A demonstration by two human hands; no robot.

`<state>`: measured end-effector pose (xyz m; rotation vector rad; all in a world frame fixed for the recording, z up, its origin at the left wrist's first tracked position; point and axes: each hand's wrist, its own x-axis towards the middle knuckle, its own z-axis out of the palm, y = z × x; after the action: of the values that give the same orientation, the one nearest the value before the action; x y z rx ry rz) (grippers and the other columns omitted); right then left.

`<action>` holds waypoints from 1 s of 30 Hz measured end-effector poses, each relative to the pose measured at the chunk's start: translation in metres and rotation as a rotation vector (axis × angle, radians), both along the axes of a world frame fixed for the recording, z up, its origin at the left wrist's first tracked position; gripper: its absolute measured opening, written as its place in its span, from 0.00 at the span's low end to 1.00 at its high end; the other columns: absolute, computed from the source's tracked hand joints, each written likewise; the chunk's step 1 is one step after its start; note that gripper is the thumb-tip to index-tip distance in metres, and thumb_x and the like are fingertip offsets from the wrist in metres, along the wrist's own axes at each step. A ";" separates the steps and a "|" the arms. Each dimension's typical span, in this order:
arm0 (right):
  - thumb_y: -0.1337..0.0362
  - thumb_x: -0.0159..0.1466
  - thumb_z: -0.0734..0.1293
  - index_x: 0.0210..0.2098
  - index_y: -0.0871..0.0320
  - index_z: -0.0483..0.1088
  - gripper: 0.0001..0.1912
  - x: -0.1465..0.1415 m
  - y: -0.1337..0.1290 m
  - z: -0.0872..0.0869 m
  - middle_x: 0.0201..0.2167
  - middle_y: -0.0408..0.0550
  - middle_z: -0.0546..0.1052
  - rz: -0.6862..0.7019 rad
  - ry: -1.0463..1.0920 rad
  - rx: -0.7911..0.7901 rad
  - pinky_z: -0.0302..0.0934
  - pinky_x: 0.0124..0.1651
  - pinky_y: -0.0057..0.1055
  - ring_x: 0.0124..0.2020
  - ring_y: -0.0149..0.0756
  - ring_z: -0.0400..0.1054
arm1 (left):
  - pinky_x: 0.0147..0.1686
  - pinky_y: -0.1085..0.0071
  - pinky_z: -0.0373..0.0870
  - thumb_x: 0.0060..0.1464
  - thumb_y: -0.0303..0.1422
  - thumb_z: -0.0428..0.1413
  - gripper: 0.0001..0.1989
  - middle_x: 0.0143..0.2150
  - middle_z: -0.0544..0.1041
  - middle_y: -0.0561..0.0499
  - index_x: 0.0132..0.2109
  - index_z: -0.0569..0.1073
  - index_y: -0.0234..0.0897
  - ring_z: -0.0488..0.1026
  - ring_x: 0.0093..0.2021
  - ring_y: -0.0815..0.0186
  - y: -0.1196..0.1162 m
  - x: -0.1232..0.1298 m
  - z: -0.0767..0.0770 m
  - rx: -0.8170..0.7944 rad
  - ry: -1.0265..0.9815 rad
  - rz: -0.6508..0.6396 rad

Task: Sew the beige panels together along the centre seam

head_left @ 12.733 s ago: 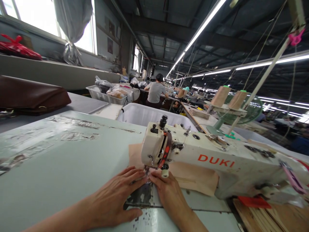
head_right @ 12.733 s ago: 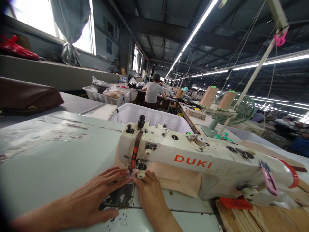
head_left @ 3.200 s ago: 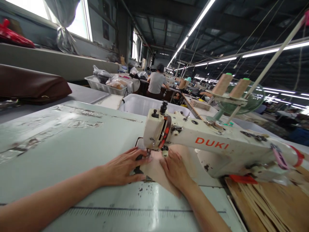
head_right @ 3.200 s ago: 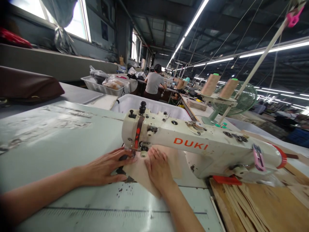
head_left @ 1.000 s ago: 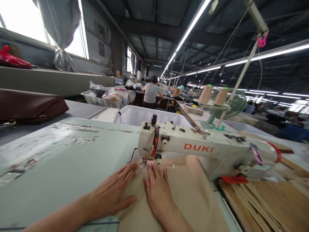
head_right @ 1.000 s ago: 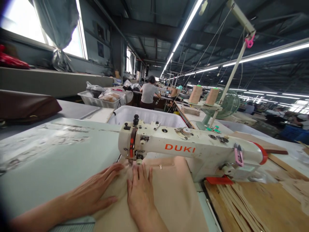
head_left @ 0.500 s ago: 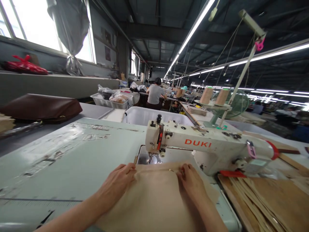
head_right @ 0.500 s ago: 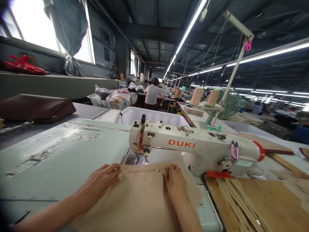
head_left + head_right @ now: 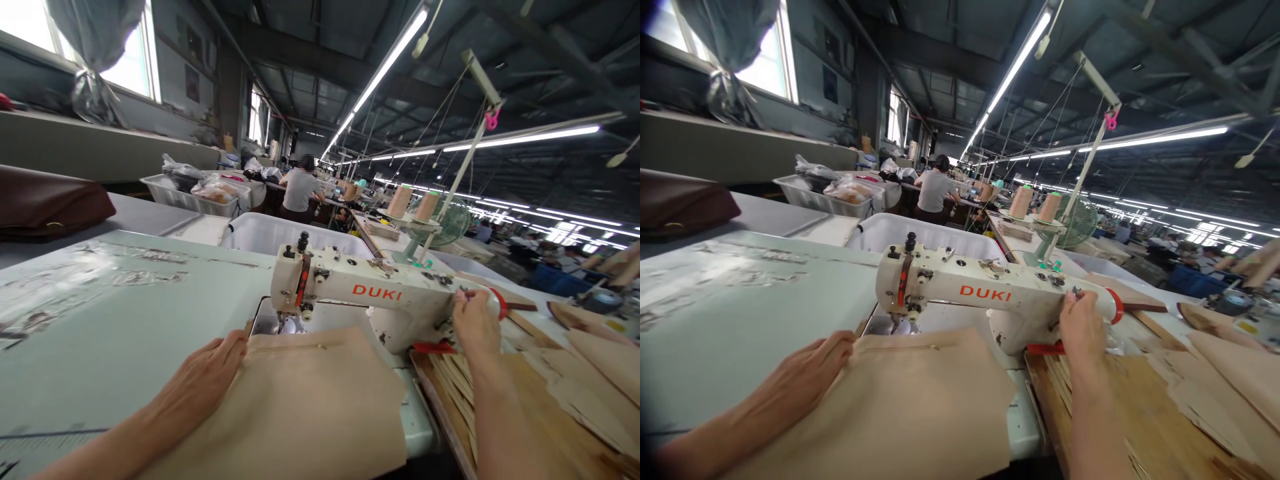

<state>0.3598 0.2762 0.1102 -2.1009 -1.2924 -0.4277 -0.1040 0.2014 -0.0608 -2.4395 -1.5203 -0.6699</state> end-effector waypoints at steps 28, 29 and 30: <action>0.59 0.73 0.56 0.42 0.54 0.65 0.09 -0.259 -0.085 -0.144 0.34 0.43 0.79 1.041 -0.062 -0.248 0.56 0.29 0.30 0.33 0.42 0.76 | 0.46 0.67 0.74 0.64 0.22 0.40 0.15 0.51 0.71 0.43 0.44 0.70 0.36 0.75 0.42 0.63 -0.024 0.003 0.019 -0.036 -0.074 0.001; 0.57 0.73 0.55 0.43 0.54 0.65 0.11 -0.248 -0.087 -0.140 0.33 0.43 0.79 1.023 -0.010 -0.207 0.57 0.30 0.31 0.32 0.42 0.76 | 0.45 0.69 0.75 0.64 0.22 0.41 0.14 0.51 0.72 0.44 0.44 0.71 0.37 0.75 0.40 0.64 -0.028 0.003 0.018 -0.040 -0.090 -0.011; 0.55 0.73 0.53 0.43 0.54 0.65 0.14 -0.236 -0.088 -0.133 0.32 0.43 0.79 0.995 0.048 -0.156 0.57 0.30 0.31 0.31 0.41 0.76 | 0.44 0.71 0.75 0.63 0.22 0.42 0.14 0.50 0.73 0.45 0.43 0.71 0.38 0.75 0.39 0.65 -0.033 0.003 0.016 -0.046 -0.108 -0.021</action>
<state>0.1235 0.1879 -0.0229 -1.3014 -2.1568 0.1651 -0.1012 0.1689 -0.0444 -2.4940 -1.5674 -0.7916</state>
